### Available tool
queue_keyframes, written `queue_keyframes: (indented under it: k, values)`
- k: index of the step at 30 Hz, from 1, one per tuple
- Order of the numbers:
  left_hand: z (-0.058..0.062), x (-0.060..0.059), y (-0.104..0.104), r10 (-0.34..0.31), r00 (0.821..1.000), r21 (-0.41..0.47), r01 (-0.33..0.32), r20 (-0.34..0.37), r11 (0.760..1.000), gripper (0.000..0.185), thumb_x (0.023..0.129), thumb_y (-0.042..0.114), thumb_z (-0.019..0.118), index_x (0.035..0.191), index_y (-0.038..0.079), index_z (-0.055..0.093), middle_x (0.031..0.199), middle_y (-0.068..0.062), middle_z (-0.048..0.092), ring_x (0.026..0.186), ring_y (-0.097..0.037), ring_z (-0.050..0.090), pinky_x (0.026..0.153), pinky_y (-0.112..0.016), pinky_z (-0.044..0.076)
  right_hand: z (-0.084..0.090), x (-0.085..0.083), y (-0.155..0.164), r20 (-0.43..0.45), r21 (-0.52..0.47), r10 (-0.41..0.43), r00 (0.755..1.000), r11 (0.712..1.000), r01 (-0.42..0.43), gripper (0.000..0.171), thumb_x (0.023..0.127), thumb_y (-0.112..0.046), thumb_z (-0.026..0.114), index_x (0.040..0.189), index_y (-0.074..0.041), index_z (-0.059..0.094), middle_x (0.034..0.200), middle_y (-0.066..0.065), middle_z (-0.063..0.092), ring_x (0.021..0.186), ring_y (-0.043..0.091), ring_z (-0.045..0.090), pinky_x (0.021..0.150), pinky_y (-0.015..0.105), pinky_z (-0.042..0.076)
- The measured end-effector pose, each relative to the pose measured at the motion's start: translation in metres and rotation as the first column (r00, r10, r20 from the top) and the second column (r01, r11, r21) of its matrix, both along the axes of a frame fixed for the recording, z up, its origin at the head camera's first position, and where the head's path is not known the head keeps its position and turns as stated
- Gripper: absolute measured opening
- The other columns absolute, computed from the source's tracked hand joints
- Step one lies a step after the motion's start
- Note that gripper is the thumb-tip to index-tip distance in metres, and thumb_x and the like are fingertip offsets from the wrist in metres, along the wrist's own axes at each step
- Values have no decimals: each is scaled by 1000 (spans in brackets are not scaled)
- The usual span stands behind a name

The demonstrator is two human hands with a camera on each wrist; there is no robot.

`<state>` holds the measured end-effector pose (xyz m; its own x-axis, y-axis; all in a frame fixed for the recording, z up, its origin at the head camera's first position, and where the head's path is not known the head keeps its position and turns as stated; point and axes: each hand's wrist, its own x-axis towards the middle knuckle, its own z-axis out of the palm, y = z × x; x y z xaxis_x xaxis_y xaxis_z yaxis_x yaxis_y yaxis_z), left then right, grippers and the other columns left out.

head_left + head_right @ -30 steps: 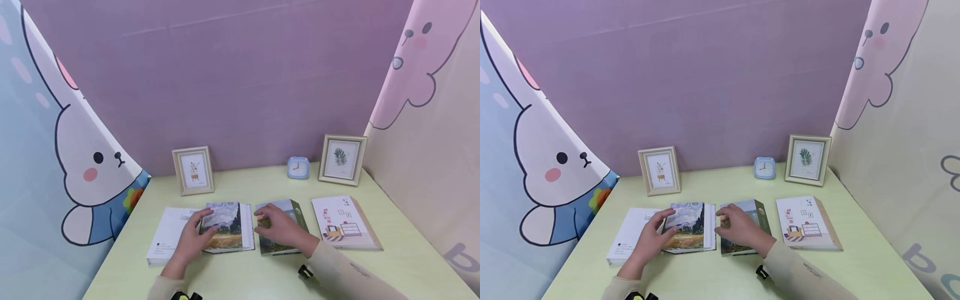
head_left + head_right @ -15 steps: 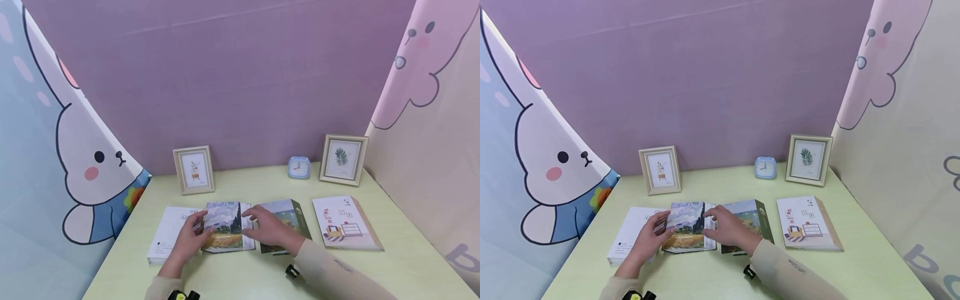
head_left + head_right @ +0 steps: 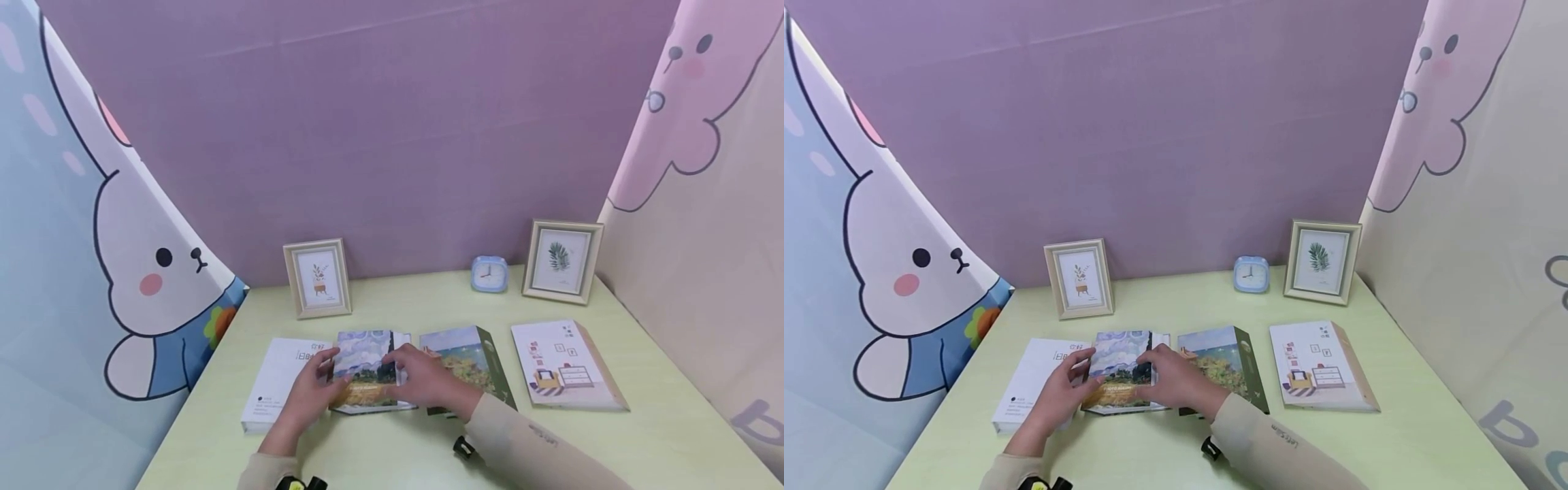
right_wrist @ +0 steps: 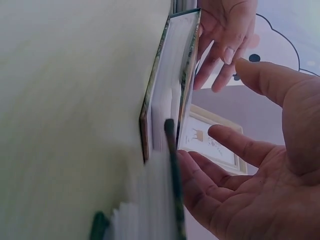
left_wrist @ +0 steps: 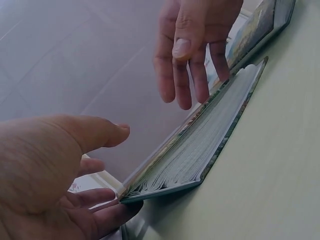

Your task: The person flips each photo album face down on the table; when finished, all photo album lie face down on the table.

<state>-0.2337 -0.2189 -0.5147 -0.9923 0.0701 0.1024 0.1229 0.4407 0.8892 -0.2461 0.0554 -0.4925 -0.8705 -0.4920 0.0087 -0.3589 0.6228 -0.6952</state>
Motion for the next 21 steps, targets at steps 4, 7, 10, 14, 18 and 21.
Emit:
queue_keyframes:
  k: [4, 7, 10, 14, 18, 21]
  values:
    - [1, 1, 1, -8, 1000, -10, 8, -18, 1000, 64, 93, 15, 81, 149, 4, 52, 156, -21, 49, 137, -50, 51, 112, -58, 44, -1, 0, -1, 4, -5, 9, 1000, 1000, -9, 69, 87, -55, 81, 145, -23, 61, 141, 3, 55, 115, 25, 62, 92, 49, 58]
    - [0, 1, 2, -6, 1000, -12, 6, -24, 1000, 62, 92, 8, 78, 148, 2, 52, 152, -22, 52, 132, -49, 55, 109, -57, 48, -3, 0, -1, -15, 15, 16, 1000, 1000, -16, 70, 86, -57, 81, 144, -23, 63, 145, 3, 53, 121, 27, 60, 99, 52, 56]
    - [0, 1, 2, 5, 1000, -32, -6, -13, 999, 58, 91, 4, 76, 146, 2, 56, 142, -21, 60, 126, -41, 62, 103, -49, 55, -5, 0, -1, -35, 36, 26, 999, 999, -24, 69, 86, -58, 81, 143, -22, 65, 146, 4, 53, 125, 27, 58, 102, 51, 54]
    - [-3, 0, 2, 4, 1000, -35, -4, -6, 999, 54, 90, -1, 73, 142, 1, 59, 126, -21, 67, 116, -33, 67, 87, -32, 59, -6, 0, -2, -49, 59, 40, 998, 998, -37, 65, 88, -57, 79, 140, -20, 68, 146, 3, 53, 129, 27, 56, 104, 48, 53]
    - [-5, -1, 2, -6, 1000, -21, 6, -2, 1000, 53, 89, -2, 72, 142, 0, 60, 124, -23, 68, 112, -31, 68, 77, -25, 59, -7, -1, -2, -52, 76, 45, 998, 996, -41, 58, 91, -54, 79, 137, -20, 69, 145, 1, 53, 129, 25, 56, 102, 45, 55]
    - [-6, -1, 1, -9, 1000, -21, 9, -5, 1000, 53, 89, -1, 73, 141, 1, 61, 126, -25, 68, 112, -32, 68, 77, -25, 59, -7, -1, -2, -58, 75, 46, 997, 996, -42, 53, 92, -49, 80, 135, -20, 71, 143, 1, 54, 128, 25, 56, 100, 44, 56]
